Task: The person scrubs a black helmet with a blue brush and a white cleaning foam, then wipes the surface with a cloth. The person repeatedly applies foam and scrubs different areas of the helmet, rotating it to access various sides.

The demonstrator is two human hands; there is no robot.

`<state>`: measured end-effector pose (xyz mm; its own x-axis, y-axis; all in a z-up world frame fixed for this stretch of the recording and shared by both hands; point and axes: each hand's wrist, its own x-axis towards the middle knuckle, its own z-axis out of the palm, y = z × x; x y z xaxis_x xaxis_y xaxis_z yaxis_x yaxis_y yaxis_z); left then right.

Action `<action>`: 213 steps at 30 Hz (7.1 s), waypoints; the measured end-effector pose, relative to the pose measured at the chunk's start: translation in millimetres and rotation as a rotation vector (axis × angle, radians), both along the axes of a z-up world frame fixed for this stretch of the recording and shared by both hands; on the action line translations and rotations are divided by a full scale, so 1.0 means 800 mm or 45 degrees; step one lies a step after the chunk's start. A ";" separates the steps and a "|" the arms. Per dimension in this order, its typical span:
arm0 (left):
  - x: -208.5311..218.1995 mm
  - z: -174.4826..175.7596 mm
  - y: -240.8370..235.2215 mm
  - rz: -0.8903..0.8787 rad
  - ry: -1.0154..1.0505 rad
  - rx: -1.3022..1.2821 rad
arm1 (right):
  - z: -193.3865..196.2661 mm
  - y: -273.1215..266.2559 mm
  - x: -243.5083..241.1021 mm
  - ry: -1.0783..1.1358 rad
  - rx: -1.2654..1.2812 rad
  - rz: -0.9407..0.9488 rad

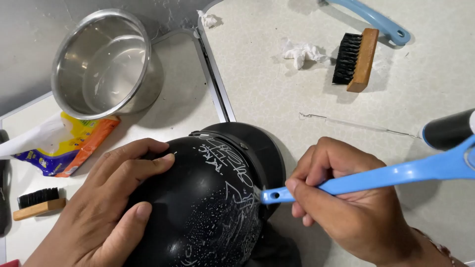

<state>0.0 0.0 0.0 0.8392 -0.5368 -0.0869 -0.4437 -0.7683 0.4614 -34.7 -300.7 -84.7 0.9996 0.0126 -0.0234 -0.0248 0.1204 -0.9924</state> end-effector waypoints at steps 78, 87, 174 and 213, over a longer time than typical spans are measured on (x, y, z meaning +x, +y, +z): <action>-0.018 0.011 0.011 -0.096 -0.192 -0.255 | 0.069 0.075 -0.078 -0.840 -1.032 -0.179; -0.020 0.013 0.010 -0.100 -0.206 -0.255 | 0.080 0.090 -0.080 -0.746 -0.928 -0.136; -0.011 0.004 -0.018 0.071 -0.048 0.009 | -0.013 0.030 -0.075 -0.408 -0.598 -0.205; -0.011 0.004 -0.018 0.068 -0.048 0.015 | -0.026 0.025 -0.084 -0.482 -0.641 -0.165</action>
<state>-8.5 -14.4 2.9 0.8695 -0.4901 -0.0604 -0.4187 -0.7965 0.4361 -101.9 -281.1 -105.8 0.9327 -0.0292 0.3595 0.3216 -0.3838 -0.8656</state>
